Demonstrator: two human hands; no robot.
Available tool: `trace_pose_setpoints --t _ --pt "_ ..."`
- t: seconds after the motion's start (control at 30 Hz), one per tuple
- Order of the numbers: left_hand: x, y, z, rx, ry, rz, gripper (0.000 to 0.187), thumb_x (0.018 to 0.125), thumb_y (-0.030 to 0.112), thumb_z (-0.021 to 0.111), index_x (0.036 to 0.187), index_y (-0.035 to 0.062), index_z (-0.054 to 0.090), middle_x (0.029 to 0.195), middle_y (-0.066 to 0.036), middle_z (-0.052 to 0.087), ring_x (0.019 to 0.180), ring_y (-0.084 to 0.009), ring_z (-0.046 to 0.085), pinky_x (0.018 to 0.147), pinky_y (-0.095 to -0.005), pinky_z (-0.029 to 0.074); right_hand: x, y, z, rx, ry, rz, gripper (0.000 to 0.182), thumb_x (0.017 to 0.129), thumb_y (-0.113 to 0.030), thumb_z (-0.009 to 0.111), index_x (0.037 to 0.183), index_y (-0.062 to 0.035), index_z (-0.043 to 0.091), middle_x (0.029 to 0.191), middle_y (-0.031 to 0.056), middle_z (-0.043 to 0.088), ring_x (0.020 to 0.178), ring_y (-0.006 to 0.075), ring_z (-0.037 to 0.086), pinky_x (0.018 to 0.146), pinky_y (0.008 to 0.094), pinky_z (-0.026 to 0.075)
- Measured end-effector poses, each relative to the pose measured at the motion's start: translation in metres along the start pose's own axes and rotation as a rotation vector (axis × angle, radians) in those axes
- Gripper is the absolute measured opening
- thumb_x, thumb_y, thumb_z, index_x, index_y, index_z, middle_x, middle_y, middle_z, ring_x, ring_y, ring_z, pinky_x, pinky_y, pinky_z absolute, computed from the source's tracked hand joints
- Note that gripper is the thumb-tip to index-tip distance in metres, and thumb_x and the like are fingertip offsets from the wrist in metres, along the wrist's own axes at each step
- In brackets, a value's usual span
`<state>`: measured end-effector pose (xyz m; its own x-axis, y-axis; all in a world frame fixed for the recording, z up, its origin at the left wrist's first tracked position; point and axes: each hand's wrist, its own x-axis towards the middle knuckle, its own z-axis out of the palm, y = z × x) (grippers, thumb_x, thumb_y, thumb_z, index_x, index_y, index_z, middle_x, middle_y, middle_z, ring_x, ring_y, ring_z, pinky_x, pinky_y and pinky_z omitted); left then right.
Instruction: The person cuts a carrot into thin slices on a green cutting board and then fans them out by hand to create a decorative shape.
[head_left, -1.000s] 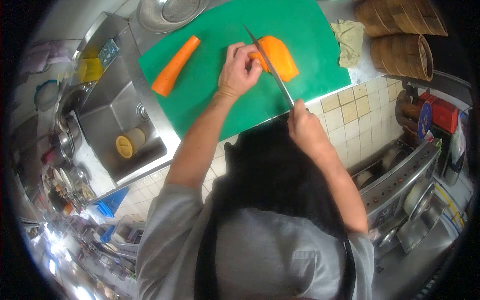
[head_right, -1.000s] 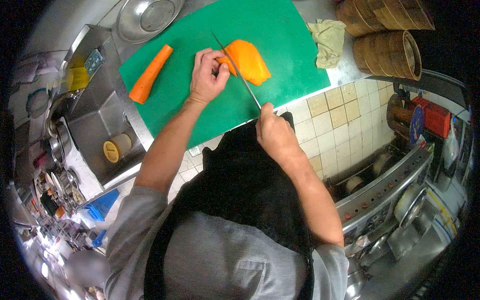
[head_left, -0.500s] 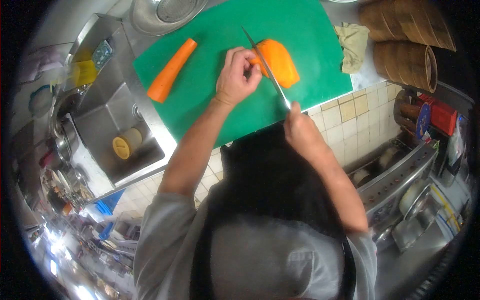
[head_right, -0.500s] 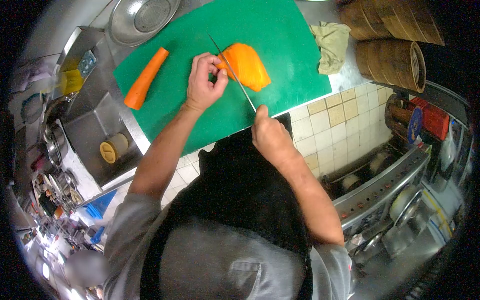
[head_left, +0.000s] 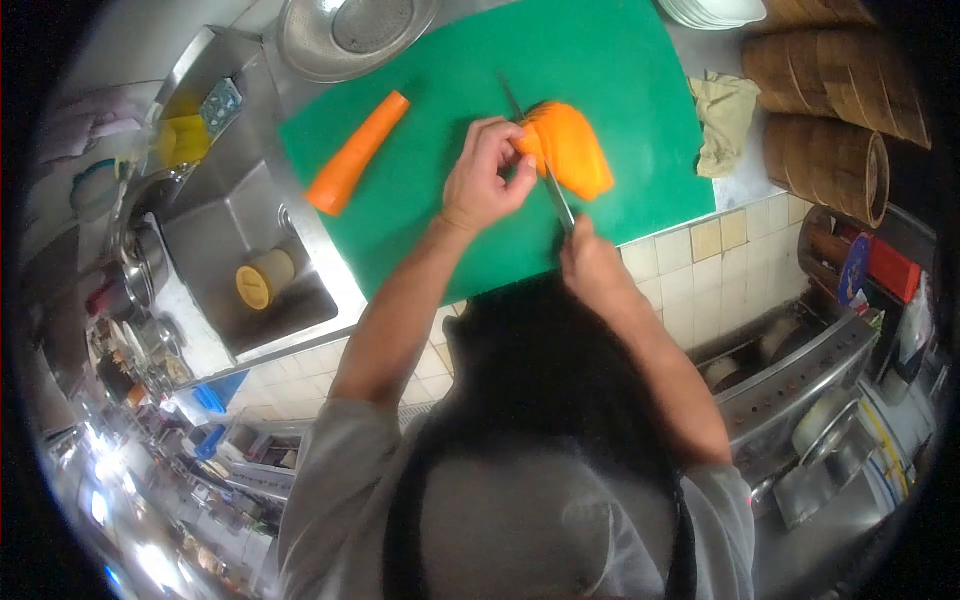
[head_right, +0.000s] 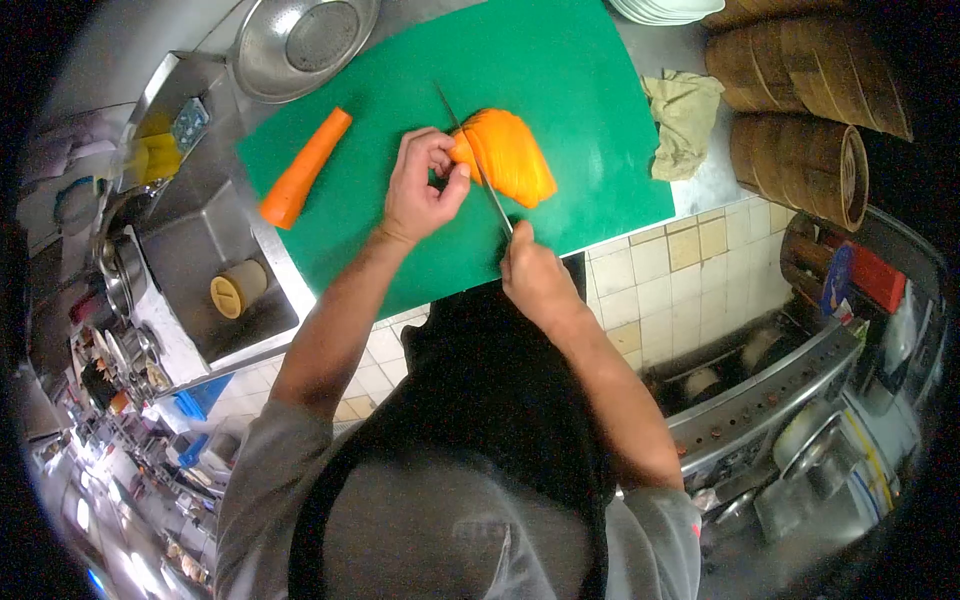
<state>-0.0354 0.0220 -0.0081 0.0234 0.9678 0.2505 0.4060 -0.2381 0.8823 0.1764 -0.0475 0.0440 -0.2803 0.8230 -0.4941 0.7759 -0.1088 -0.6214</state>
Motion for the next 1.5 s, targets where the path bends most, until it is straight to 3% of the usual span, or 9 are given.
trace_pose_setpoints --t 0.43,0.53,0.63,0.83,1.5 --pt "-0.006 0.013 0.002 -0.039 0.075 -0.09 0.036 0.09 0.006 0.076 0.122 0.0065 0.061 0.112 -0.009 0.061 0.075 -0.014 0.066 0.065 -0.029 0.057 -0.005 -0.007 -0.022 -0.043 -0.067 -0.059 0.025 0.107 -0.019 0.054 0.109 0.0035 0.042 0.079 0.0383 0.067 0.078 0.0587 0.067 0.072 0.0658 0.055" --pt "-0.003 0.008 0.004 -0.126 0.105 -0.124 0.032 0.09 0.005 0.076 0.119 0.0073 0.063 0.108 -0.007 0.062 0.077 -0.0132 0.067 0.064 -0.028 0.057 -0.01 -0.008 -0.02 -0.046 -0.022 -0.049 0.024 0.107 -0.018 0.054 0.108 0.0029 0.043 0.079 0.0376 0.067 0.078 0.0582 0.067 0.071 0.0657 0.055" --pt "-0.004 0.006 0.004 -0.165 0.068 -0.183 0.032 0.091 0.001 0.075 0.119 0.0019 0.06 0.109 -0.008 0.062 0.078 -0.0115 0.068 0.068 -0.0264 0.056 -0.013 -0.01 -0.015 -0.063 0.031 -0.07 0.021 0.107 -0.016 0.054 0.107 0.0023 0.044 0.079 0.0369 0.067 0.078 0.0576 0.067 0.07 0.0654 0.055" --pt "-0.001 0.009 0.001 -0.111 0.08 -0.113 0.031 0.089 -0.001 0.074 0.116 0.0018 0.062 0.102 -0.007 0.063 0.076 -0.0116 0.067 0.066 -0.0266 0.057 -0.023 -0.017 -0.021 -0.076 0.129 -0.062 0.017 0.104 -0.01 0.056 0.112 0.0013 0.046 0.079 0.0374 0.066 0.078 0.0574 0.067 0.068 0.0653 0.054" --pt "-0.004 0.005 0.002 -0.043 0.101 0.008 0.03 0.089 0.0 0.073 0.117 0.0032 0.065 0.112 -0.011 0.06 0.077 -0.0128 0.065 0.067 -0.0272 0.056 -0.052 -0.026 -0.035 -0.098 0.178 -0.091 0.018 0.103 -0.007 0.058 0.113 0.0026 0.046 0.08 0.0348 0.067 0.077 0.0555 0.067 0.065 0.0629 0.054"
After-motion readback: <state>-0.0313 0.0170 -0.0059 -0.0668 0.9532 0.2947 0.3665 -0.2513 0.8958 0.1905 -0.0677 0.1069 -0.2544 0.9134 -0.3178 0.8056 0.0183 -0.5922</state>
